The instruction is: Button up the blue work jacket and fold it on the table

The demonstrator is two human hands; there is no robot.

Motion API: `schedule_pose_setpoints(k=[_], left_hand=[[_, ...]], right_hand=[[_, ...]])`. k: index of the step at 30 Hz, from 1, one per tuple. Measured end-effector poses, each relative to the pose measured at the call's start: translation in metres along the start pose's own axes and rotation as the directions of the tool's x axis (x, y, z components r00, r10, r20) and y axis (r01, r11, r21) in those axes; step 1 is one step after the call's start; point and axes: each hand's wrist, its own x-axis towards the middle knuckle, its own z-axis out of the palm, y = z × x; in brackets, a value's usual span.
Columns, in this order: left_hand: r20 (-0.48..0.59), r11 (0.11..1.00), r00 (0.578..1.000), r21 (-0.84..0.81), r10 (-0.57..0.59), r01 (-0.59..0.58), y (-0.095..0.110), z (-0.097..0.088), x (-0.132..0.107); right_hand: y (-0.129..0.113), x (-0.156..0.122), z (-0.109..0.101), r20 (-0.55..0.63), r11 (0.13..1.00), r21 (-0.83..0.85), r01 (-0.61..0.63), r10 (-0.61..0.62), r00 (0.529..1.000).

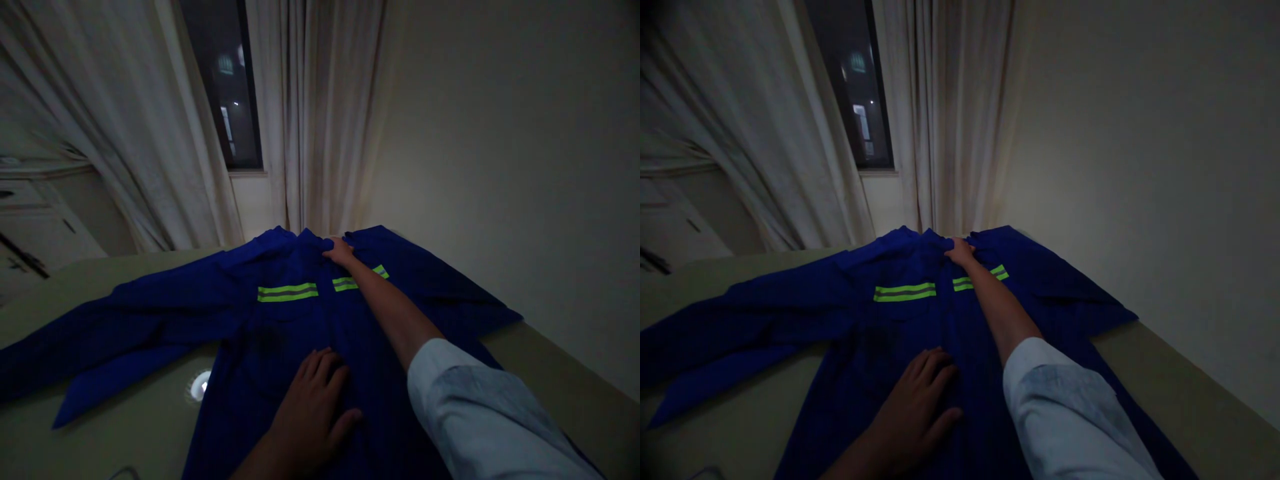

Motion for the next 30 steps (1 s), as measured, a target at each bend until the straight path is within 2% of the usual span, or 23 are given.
schedule_pose_setpoints(k=[3, 7, 11, 13, 16, 18, 20, 22, 24, 25, 26, 27, 28, 30], left_hand=[[-0.009, 1.0, 1.0, 0.011, -0.008, 0.008, 0.001, 0.0, 0.0], [-0.038, 1.0, 0.999, 0.024, -0.006, 0.006, 0.002, 0.002, 0.0], [-0.082, 0.999, 0.997, 0.039, 0.003, 0.0, 0.003, 0.003, 0.001], [-0.097, 0.999, 0.995, 0.042, 0.017, -0.013, 0.002, 0.004, 0.001], [-0.111, 0.999, 0.993, 0.04, 0.038, -0.034, 0.0, 0.006, 0.002], [-0.119, 0.998, 0.992, 0.041, 0.045, -0.04, -0.002, 0.007, 0.001], [-0.123, 0.998, 0.991, 0.046, 0.049, -0.043, -0.003, 0.008, 0.0], [-0.131, 0.998, 0.99, 0.052, 0.052, -0.046, -0.004, 0.01, 0.0], [-0.142, 0.997, 0.988, 0.056, 0.056, -0.049, -0.005, 0.011, 0.0], [-0.146, 0.997, 0.988, 0.058, 0.058, -0.05, -0.006, 0.012, -0.001], [-0.149, 0.997, 0.987, 0.06, 0.061, -0.053, -0.006, 0.012, 0.0], [-0.152, 0.997, 0.986, 0.062, 0.064, -0.055, -0.007, 0.013, 0.0], [-0.157, 0.996, 0.985, 0.064, 0.065, -0.056, -0.008, 0.014, 0.0], [-0.164, 0.996, 0.984, 0.067, 0.072, -0.062, -0.01, 0.016, 0.001]], right_hand=[[0.006, -0.02, -0.02, -0.029, 0.987, 0.059, 0.152, -0.15, 0.988], [0.033, -0.075, -0.051, -0.001, 0.948, 0.079, 0.308, -0.308, 0.951], [0.05, -0.116, -0.066, 0.152, 0.965, 0.094, 0.244, -0.257, 0.954], [0.044, -0.123, -0.067, 0.138, 0.973, 0.077, 0.22, -0.229, 0.964], [0.019, -0.126, -0.059, 0.034, 0.939, 0.094, 0.331, -0.335, 0.942], [0.002, -0.129, -0.05, 0.095, 0.897, 0.176, 0.405, -0.425, 0.9], [-0.008, -0.135, -0.041, 0.171, 0.882, 0.239, 0.406, -0.449, 0.877], [-0.004, -0.139, -0.042, 0.127, 0.913, 0.234, 0.333, -0.368, 0.921], [0.014, -0.14, -0.056, -0.031, 0.962, 0.196, 0.192, -0.189, 0.981], [0.028, -0.14, -0.069, -0.134, 0.979, 0.182, 0.09, -0.066, 0.989], [0.045, -0.14, -0.084, -0.239, 0.984, 0.175, -0.027, 0.07, 0.968], [0.064, -0.141, -0.102, -0.337, 0.972, 0.18, -0.152, 0.206, 0.919], [0.083, -0.144, -0.12, -0.417, 0.941, 0.197, -0.275, 0.334, 0.845], [0.122, -0.153, -0.155, -0.509, 0.834, 0.256, -0.488, 0.546, 0.666]])
